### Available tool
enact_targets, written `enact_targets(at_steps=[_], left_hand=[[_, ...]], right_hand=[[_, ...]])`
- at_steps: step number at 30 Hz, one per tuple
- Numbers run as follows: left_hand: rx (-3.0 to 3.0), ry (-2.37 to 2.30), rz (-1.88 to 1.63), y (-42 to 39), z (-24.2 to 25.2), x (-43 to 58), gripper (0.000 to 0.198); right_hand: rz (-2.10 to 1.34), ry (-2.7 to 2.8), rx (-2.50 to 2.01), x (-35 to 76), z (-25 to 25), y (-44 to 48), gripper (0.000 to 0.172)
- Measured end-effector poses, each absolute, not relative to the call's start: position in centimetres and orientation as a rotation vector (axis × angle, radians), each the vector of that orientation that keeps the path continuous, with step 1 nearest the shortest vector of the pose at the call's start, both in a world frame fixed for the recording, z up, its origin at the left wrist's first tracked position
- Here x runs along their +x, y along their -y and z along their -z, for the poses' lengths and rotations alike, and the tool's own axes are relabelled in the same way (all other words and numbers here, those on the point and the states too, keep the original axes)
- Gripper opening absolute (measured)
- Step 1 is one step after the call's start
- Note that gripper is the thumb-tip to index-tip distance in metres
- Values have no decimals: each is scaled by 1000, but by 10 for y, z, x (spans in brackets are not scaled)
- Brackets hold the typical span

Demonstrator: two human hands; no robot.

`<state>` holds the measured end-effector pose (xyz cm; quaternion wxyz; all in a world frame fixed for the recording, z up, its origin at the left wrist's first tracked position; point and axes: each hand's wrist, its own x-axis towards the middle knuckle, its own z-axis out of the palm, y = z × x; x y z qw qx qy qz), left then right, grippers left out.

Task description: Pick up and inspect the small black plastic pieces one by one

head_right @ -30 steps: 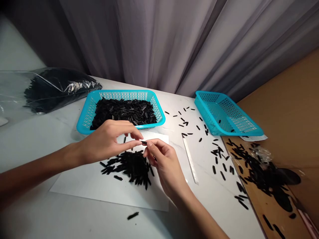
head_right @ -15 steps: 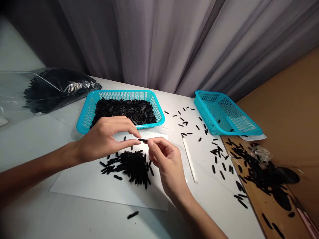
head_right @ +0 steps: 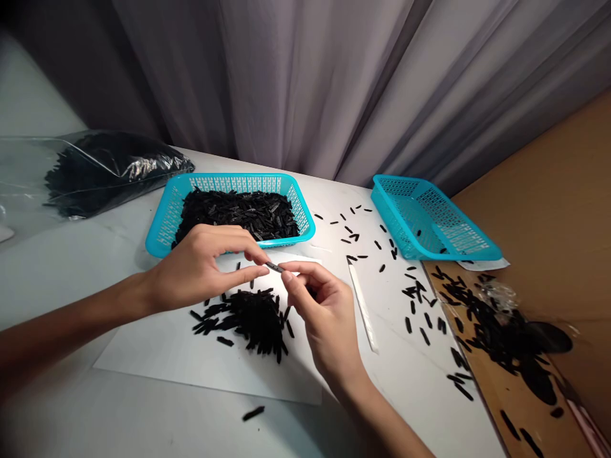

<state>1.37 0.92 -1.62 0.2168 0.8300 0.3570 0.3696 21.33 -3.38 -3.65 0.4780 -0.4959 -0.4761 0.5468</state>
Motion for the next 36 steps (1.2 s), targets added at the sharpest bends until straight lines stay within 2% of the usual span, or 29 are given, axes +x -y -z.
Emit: enact_targets(at_steps=[3, 19, 25, 28, 32, 36], left_hand=[[2308, -972, -1044, -9, 16, 14, 10], [2372, -953, -1060, -9, 14, 15, 2], [2412, -1614, -1106, -29, 14, -5, 7], [2473, -1787, -1072, -34, 14, -12, 9], [2582, -1637, -1065, -28, 13, -5, 12], [2623, -1260, -904, -17, 16, 6, 13]], right_hand=[[-1310, 1183, -1204, 213, 37, 34, 12], [-1228, 1276, -1244, 215, 34, 33, 13], [-839, 1801, -1630, 230, 34, 18, 15], [-621, 2071, -1811, 238, 42, 12, 13], [-535, 2212, -1830, 241, 50, 11, 5], [-563, 2220, -1739, 234, 47, 16, 12]])
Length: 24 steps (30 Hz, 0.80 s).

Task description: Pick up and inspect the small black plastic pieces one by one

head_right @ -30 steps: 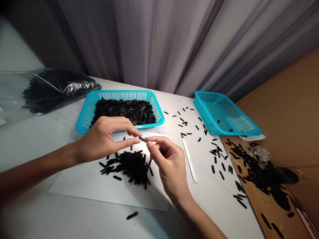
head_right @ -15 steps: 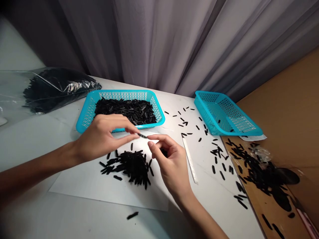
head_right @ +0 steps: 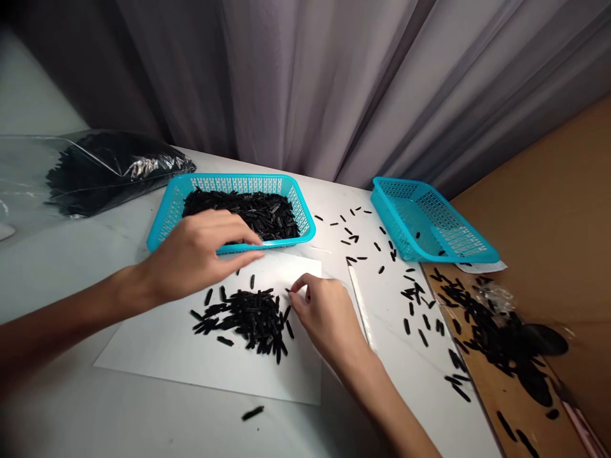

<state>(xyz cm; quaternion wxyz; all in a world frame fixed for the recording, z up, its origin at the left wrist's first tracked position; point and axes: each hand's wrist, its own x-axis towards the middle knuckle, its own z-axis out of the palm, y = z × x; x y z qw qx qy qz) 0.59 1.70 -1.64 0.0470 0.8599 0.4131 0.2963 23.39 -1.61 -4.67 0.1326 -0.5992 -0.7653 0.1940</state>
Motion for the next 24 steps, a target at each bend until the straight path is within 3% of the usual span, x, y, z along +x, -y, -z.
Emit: enact_targets(at_steps=[4, 10, 24], left_hand=[[2475, -1065, -707, -10, 23, 12, 19], [2318, -932, -851, -6, 20, 16, 6], [2388, -811, -1114, -9, 9, 12, 7]], right_hand=[[-317, 2164, -1478, 223, 41, 27, 12], [150, 2198, -1157, 218, 38, 41, 9], [-6, 1925, -1167, 220, 28, 39, 4]])
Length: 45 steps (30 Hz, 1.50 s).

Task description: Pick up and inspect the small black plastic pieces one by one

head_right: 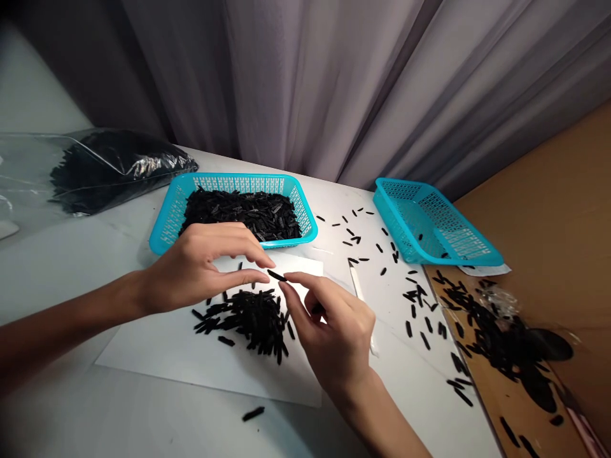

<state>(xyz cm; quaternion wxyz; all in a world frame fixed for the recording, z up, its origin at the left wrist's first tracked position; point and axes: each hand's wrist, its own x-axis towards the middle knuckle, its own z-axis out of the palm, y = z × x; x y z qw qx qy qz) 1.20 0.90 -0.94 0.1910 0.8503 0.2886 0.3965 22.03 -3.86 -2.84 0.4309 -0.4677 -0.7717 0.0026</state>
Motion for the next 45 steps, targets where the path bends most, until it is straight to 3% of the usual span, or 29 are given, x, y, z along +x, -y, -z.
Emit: enact_targets(at_steps=[39, 42, 45], left_hand=[[2365, -779, -1092, -5, 8, 16, 6], [2394, -999, -1219, -13, 11, 11, 9], [2380, -1417, -1369, -27, 16, 2, 4]], right_hand=[[-524, 1708, -1258, 219, 24, 44, 10], [-824, 1554, -1293, 220, 21, 40, 12], [-1449, 1136, -1248, 222, 19, 32, 22]])
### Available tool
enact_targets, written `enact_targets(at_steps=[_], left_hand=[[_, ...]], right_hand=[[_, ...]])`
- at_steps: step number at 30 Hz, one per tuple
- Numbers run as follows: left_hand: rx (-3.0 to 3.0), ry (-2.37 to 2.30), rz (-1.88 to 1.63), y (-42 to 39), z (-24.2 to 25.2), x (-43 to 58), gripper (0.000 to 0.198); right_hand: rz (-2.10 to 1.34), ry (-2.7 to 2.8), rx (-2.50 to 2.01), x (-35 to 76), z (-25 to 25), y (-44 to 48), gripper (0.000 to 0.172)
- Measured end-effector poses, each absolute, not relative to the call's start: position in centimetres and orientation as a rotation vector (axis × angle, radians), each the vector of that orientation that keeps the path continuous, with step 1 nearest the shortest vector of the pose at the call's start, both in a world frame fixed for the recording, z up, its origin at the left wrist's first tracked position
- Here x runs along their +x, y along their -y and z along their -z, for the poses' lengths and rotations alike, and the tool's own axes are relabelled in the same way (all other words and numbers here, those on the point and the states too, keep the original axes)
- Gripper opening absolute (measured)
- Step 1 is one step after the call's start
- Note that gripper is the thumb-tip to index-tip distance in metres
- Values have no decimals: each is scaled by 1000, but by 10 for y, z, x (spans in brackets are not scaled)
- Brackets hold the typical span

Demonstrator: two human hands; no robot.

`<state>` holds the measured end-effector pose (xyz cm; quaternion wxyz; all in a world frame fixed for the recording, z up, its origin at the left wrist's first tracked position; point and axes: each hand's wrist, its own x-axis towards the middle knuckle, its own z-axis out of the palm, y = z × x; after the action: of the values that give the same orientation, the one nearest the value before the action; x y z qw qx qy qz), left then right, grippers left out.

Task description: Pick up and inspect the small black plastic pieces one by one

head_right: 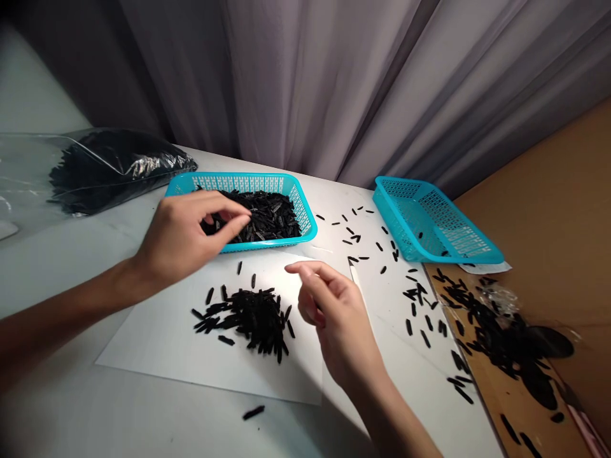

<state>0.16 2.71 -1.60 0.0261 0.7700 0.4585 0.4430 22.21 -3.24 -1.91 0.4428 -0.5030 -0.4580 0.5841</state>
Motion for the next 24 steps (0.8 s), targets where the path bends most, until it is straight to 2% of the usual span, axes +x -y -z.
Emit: enact_targets(at_steps=[3, 6, 9, 11, 17, 20, 24], left_hand=[[2385, -1497, -1337, -30, 17, -1, 23], [2488, -1141, -1127, -17, 14, 9, 17], [2638, -807, -856, 1, 17, 21, 16], [2721, -731, -793, 7, 22, 28, 14], [2870, -680, -910, 10, 40, 34, 20], [3006, -602, -1029, 10, 40, 34, 27], [3022, -724, -1186, 6, 31, 28, 16]], right_hand=[[-1836, 709, -1167, 223, 21, 26, 25], [-1953, 623, -1121, 219, 27, 25, 29], [-1967, 769, -1055, 213, 30, 30, 32], [-1946, 884, -1054, 209, 31, 35, 38], [-1899, 1170, -1115, 202, 32, 44, 57], [-1882, 1213, -1105, 204, 33, 42, 54], [-1744, 1207, -1140, 209, 33, 36, 36]])
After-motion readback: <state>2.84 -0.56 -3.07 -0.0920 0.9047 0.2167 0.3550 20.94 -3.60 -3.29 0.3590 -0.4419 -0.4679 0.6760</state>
